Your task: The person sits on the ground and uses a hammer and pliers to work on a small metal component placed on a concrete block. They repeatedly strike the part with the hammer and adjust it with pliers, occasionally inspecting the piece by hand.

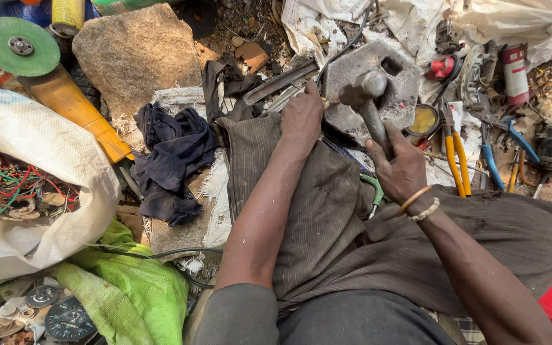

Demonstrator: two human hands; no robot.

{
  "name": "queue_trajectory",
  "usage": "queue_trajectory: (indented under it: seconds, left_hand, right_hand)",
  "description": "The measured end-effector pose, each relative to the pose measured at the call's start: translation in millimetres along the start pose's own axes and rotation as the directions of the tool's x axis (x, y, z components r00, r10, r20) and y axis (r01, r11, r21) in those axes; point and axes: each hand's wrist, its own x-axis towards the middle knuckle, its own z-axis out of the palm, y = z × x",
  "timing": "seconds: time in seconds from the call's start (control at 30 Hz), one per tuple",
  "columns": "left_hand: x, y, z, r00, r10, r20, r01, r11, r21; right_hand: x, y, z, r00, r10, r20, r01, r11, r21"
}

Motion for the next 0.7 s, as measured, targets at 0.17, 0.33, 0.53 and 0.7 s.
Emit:
queue_trajectory:
  seconds: [0.17,0.33,0.53,0.7]
  left_hand:
    - [-7.0,-4.4,15.7,0.997,0.016,-0.082,-0.033,0.975,-0.218]
    - [-1.4,-1.8,27.9,0.997,0.031,-0.074,-0.043,0.985,-0.169]
    - [6.6,-7.3,22.2,0.998,0.019,-0.065,-0.028,0.988,-0.153]
    - [4.7,-4.6,31.2,0.999,0.003,-0.052,-0.012,0.985,-0.17]
  right_hand:
    - [-29.7,-7.6,-37.1,0.966,-0.019,-0.256,0.079,0.971,0.226]
    - [-10.7,-11.7,1.4,0.903,-0.228,-0.365,0.276,0.957,0.085]
    - [-3.8,-7.3,5.0,0.995,0.104,-0.002,-0.104,0.995,0.014]
    - [-24.9,-10.7,-26.2,0.918,-0.174,-0.358,0.257,0.945,0.202]
